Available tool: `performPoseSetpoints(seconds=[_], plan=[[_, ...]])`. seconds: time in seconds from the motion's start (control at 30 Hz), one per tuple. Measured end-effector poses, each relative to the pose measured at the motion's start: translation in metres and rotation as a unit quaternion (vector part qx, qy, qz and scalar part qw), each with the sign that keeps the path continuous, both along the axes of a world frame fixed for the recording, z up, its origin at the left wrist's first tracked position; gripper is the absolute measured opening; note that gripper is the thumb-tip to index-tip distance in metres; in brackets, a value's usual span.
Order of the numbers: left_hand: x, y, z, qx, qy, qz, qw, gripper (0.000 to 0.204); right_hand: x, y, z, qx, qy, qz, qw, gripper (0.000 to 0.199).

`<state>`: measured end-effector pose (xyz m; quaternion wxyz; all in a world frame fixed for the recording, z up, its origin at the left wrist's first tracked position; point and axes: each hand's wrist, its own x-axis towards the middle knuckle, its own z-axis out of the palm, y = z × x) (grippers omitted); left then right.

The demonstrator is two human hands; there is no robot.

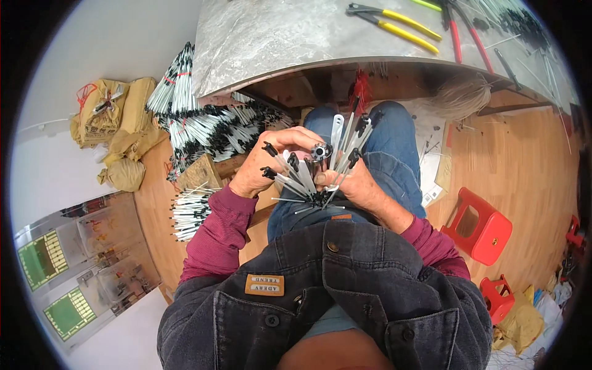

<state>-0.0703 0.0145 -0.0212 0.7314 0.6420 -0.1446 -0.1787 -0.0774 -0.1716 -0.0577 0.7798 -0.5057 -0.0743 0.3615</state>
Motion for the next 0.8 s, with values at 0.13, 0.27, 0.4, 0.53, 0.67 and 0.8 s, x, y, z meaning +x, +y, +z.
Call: performPoseSetpoints(seconds=[0.13,0.27,0.4,0.53,0.67,0.8], plan=[[-0.015,-0.001,-0.013,0.104,-0.086,0.075,0.988,0.03,0.003,0.003,-0.013,-0.015,-0.013,-0.022,1.0,0.016],[-0.032,-0.036,0.018,-0.189,0.083,0.199,0.958,0.033,0.0,0.003,-0.002,-0.058,-0.007,-0.05,0.997,0.017],[-0.04,-0.049,0.011,-0.143,0.115,0.28,0.942,0.032,-0.003,0.003,-0.005,-0.094,-0.098,-0.078,0.988,0.02],[-0.041,-0.057,0.005,-0.014,0.079,0.34,0.937,0.032,-0.003,0.002,-0.006,-0.135,-0.122,-0.061,0.982,0.021],[-0.037,-0.059,0.015,-0.005,0.104,0.358,0.928,0.03,-0.001,0.002,0.009,-0.221,-0.189,0.0,0.957,0.026],[-0.034,-0.044,0.014,-0.018,0.109,0.324,0.94,0.025,0.011,-0.02,0.023,-0.099,-0.256,0.107,0.956,0.034]])
